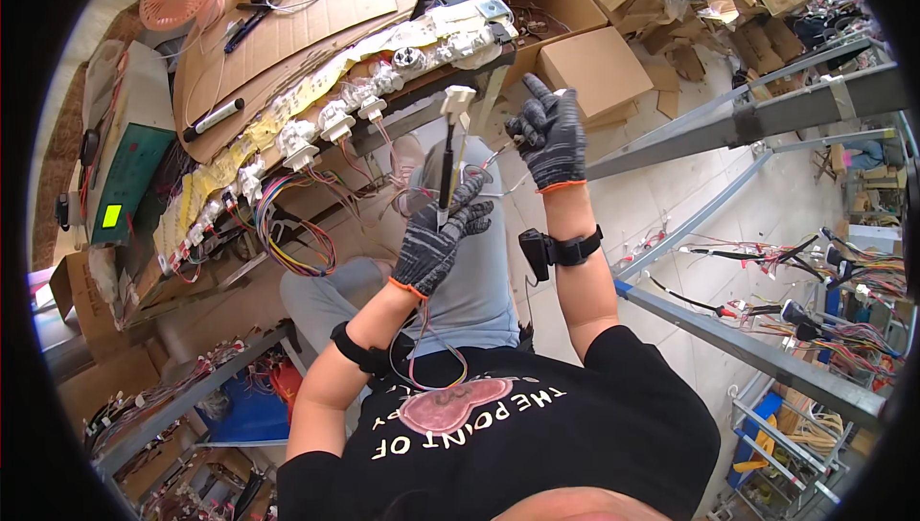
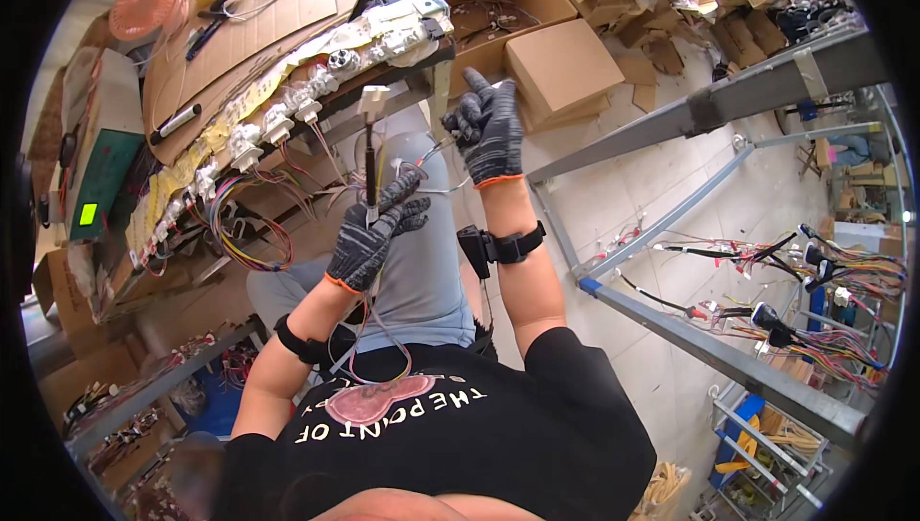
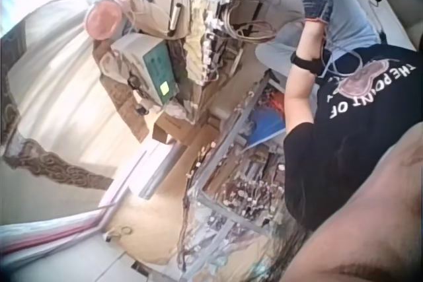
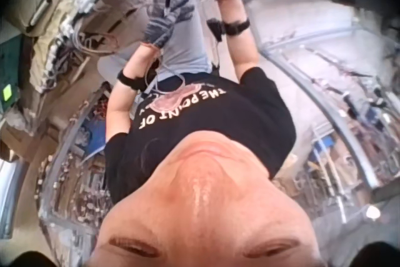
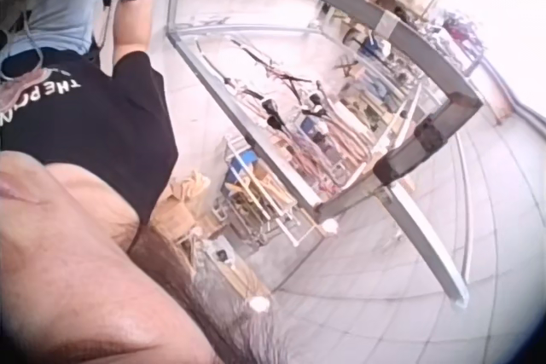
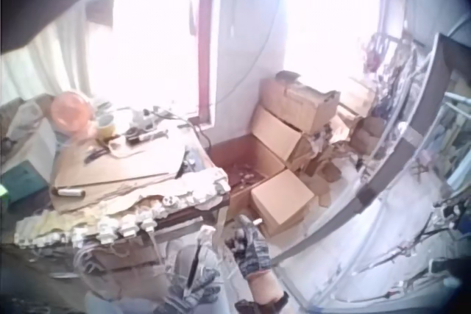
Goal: Assembling and connecting wires to a terminal strip or electrical assembly.
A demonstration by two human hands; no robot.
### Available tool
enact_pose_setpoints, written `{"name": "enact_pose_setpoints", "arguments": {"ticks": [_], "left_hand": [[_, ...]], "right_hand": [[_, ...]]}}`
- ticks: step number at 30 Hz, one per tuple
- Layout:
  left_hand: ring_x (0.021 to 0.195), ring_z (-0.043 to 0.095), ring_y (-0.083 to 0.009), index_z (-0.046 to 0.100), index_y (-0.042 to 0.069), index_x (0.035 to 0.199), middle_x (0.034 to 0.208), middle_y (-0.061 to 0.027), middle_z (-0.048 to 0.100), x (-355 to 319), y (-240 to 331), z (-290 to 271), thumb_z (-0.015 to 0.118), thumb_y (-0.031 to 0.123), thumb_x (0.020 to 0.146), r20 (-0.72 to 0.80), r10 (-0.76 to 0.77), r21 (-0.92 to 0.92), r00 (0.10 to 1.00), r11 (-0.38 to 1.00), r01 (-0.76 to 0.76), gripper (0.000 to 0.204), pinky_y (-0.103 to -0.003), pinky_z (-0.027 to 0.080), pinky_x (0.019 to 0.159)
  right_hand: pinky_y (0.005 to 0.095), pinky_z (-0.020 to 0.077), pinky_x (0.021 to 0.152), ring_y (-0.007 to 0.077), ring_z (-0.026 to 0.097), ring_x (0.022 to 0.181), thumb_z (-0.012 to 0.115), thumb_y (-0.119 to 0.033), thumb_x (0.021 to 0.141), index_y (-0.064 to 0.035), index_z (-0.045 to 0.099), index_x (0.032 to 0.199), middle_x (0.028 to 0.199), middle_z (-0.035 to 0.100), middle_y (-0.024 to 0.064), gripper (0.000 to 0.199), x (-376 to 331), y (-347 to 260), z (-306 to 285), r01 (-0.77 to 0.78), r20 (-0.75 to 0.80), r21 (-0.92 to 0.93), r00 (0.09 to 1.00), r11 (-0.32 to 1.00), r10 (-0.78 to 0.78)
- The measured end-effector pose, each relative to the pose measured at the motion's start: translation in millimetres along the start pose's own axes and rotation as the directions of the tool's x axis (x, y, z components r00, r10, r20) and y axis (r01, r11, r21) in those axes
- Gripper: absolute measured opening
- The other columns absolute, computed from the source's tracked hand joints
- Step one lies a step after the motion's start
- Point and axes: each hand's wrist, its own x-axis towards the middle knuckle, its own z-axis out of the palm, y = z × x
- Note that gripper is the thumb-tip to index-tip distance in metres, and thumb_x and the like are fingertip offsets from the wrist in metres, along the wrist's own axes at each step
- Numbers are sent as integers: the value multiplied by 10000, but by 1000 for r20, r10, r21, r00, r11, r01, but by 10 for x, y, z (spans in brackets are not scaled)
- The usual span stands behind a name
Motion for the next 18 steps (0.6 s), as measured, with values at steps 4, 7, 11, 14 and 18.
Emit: {"name": "enact_pose_setpoints", "arguments": {"ticks": [4,7,11,14,18], "left_hand": [[994,594,-226,488,-37,1222,1187,-136,551,18,28,26,433,-42,889,-105,83,11,991,997,-82,338,-331,500,863],[982,595,-200,532,-28,1186,1113,-123,594,21,82,43,443,-35,892,-138,166,139,976,979,-147,308,-318,497,846],[975,592,-182,567,-17,1152,1102,-102,603,0,79,117,449,-24,898,-172,319,285,932,922,-262,280,-304,483,854],[860,625,-147,602,-5,1111,1007,-102,654,24,54,173,470,-12,880,-300,363,238,882,924,-299,266,-266,490,783],[868,629,-158,594,-14,1112,1004,-107,655,51,39,185,485,-9,876,-268,429,297,863,888,-350,259,-270,486,787]], "right_hand": [[283,415,618,90,253,412,372,-358,959,-18,560,1098,498,285,-33,412,95,-133,95,-96,209,293,977,951,34],[277,430,673,92,269,410,429,-310,949,-34,586,1042,475,269,-55,330,202,-117,119,-132,237,353,970,926,48],[289,482,669,73,359,440,537,-276,906,-54,611,956,502,370,-56,239,315,-66,91,-107,147,106,985,989,91],[298,501,635,65,434,501,559,-265,897,-58,612,926,578,464,-31,216,349,-39,232,59,4,-339,998,939,-61],[246,478,602,106,518,615,555,-107,861,-41,607,949,736,550,38,121,421,-77,146,232,180,-594,972,770,-154]]}}
